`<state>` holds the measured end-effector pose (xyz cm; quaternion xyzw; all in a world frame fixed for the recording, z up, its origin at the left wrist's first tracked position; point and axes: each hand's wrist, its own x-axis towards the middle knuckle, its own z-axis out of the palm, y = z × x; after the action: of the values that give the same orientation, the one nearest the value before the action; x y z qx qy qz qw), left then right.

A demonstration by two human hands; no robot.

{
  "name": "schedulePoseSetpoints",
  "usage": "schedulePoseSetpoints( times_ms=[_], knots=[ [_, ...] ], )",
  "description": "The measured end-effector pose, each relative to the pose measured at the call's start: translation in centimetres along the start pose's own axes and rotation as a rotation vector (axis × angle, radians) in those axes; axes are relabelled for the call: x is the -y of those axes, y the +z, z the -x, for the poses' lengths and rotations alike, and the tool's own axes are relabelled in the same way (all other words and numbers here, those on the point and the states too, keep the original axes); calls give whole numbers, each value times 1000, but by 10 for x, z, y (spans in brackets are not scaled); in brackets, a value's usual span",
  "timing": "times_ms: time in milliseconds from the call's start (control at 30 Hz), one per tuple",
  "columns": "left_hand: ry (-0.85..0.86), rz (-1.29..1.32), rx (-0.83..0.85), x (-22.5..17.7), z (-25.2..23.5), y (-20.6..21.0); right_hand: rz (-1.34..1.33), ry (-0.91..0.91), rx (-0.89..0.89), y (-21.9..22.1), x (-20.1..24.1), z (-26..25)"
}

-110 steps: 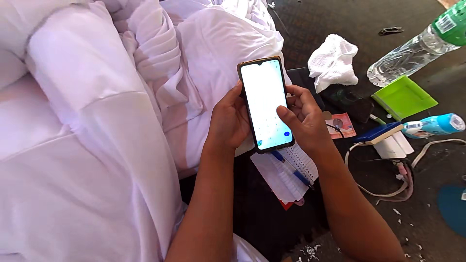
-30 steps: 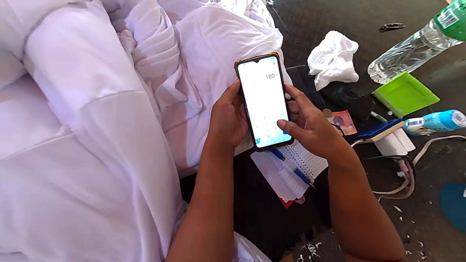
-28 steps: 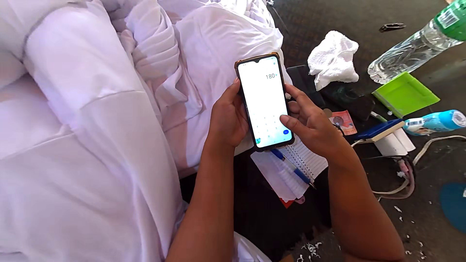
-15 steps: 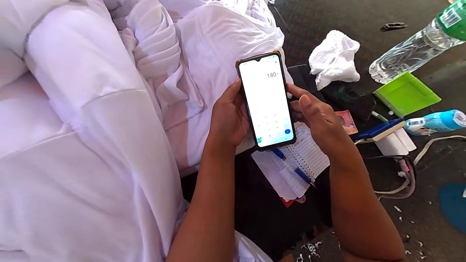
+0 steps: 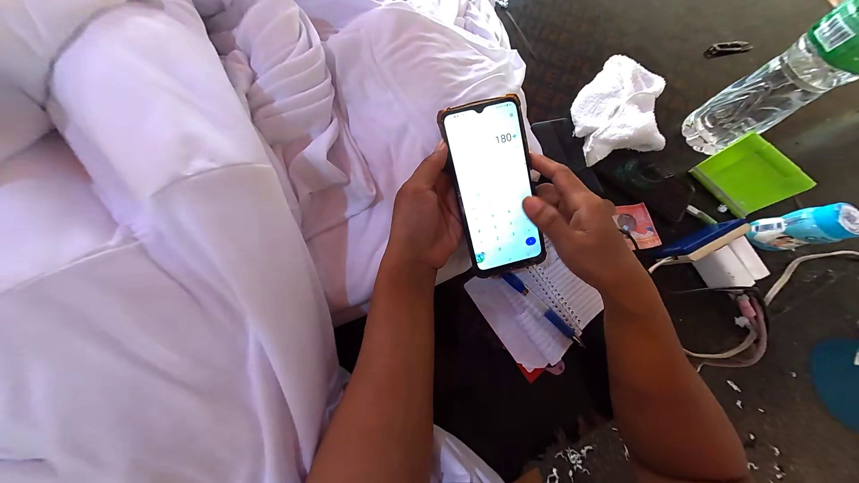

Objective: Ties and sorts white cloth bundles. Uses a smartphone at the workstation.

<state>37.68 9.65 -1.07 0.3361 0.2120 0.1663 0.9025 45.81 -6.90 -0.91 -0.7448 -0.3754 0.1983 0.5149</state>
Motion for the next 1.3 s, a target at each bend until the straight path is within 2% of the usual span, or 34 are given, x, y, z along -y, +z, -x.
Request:
schedulePoseSetpoints(
  times_ms=[267, 500, 700, 933, 1300],
  knots=[
    [7, -3, 2, 1, -1, 0, 21, 61, -19, 8, -2, -2],
    [-1, 3, -9, 1, 0, 0, -27, 9, 131, -5, -6, -2],
    [-8, -42, 2, 0, 0, 0, 170, 12, 54, 6, -7, -1],
    [-12, -23, -12, 0, 1, 1, 75, 17, 110, -3, -8, -2],
    [0, -18, 20, 0, 0, 0, 179, 19, 95, 5, -6, 0]
  ],
)
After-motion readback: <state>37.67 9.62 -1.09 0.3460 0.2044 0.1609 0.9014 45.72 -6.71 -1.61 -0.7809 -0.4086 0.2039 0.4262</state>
